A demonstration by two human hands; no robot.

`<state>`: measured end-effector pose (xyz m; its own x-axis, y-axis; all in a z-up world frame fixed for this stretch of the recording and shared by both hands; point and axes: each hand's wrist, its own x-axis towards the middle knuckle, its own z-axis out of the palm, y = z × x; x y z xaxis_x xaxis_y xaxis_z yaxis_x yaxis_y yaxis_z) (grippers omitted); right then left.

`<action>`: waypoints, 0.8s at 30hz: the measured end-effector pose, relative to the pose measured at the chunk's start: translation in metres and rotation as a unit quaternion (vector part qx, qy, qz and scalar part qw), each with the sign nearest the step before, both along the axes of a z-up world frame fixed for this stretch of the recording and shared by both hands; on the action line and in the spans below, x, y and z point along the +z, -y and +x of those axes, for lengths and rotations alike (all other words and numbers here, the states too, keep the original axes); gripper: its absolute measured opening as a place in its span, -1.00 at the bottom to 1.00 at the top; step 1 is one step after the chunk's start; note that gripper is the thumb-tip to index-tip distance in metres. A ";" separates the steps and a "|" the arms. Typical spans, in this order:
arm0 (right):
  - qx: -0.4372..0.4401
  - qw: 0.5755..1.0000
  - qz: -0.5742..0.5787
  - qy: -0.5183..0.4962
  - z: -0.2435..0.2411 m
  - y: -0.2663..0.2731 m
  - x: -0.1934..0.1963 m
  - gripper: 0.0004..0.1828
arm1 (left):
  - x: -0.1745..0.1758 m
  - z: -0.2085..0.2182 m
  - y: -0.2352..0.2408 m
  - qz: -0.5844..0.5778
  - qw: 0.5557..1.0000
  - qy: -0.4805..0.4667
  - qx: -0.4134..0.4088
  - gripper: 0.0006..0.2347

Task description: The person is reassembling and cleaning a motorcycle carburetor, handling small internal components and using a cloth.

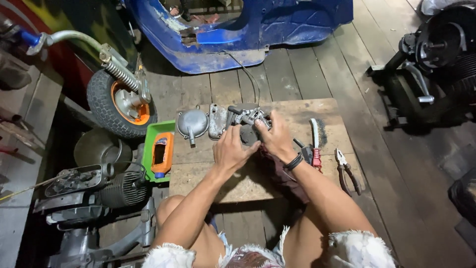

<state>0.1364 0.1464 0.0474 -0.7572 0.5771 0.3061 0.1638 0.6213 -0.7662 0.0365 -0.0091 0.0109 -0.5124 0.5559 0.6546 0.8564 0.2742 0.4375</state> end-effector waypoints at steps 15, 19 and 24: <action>0.081 0.992 -0.008 0.099 0.014 0.007 0.056 -0.59 | 0.011 0.012 -0.003 -0.022 0.977 -0.212 0.002 -0.40; 0.099 0.987 -0.043 0.116 0.011 -0.005 0.040 -0.56 | 0.006 0.011 -0.004 -0.019 0.979 -0.199 -0.030 -0.43; 0.109 0.979 -0.083 0.148 0.011 -0.012 0.028 -0.57 | 0.002 0.007 -0.003 -0.015 0.980 -0.186 -0.075 -0.44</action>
